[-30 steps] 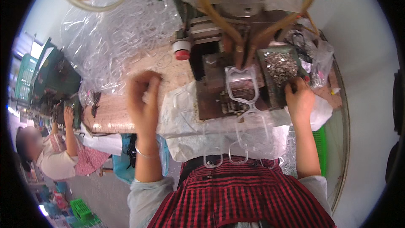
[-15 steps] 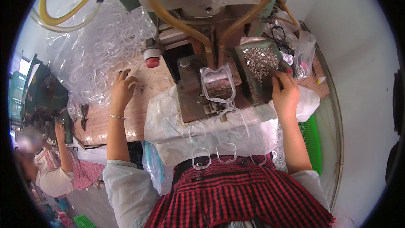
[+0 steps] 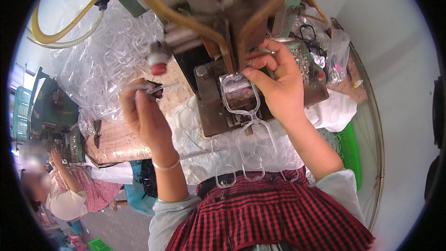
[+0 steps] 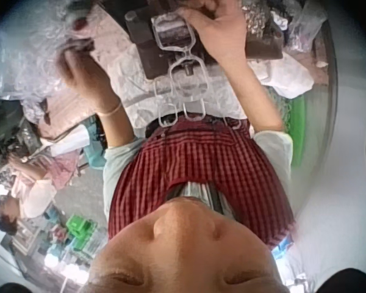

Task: The person repeatedly places small clear plastic frames into a press machine, activates the press, removes the frames, and sets them aside. The person also briefly handles a small white plastic piece and a metal component near the machine.

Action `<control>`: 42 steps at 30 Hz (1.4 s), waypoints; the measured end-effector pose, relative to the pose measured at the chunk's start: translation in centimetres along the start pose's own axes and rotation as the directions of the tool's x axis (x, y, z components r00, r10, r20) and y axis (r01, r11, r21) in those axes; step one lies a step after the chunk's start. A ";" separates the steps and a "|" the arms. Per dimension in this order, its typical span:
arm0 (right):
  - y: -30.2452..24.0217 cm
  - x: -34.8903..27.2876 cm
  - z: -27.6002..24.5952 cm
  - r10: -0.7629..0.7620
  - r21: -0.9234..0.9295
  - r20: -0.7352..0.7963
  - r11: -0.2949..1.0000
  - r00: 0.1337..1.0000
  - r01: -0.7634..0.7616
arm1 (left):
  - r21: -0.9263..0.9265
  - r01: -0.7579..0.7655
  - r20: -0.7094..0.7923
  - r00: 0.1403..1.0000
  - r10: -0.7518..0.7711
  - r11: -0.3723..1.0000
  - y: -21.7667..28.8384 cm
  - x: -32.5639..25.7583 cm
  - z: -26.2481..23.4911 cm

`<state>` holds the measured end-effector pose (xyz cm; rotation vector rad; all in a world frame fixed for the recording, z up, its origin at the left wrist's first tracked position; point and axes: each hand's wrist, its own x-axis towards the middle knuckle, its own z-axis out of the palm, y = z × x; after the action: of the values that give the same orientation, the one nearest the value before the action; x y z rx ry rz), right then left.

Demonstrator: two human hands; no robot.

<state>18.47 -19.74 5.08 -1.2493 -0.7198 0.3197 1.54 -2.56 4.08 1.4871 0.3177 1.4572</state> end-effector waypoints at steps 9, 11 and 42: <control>-2.4 -0.8 1.9 0.127 0.207 0.011 0.970 0.992 -0.127 | 0.029 -0.327 0.127 0.938 0.321 0.944 6.4 3.0 4.0; -4.4 -1.9 1.7 0.179 0.208 0.001 0.962 0.984 -0.175 | -0.014 -0.318 0.204 0.927 0.314 0.948 6.2 2.2 4.0; 4.1 -4.2 -11.2 -0.012 -0.887 -0.239 0.409 0.971 -0.213 | 0.497 -0.594 0.585 0.768 0.261 0.633 7.3 -6.6 -1.6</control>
<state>23.27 -29.36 -1.62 -2.3724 -0.6276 -0.1837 -4.63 -10.27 5.35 2.6121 0.1713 1.3425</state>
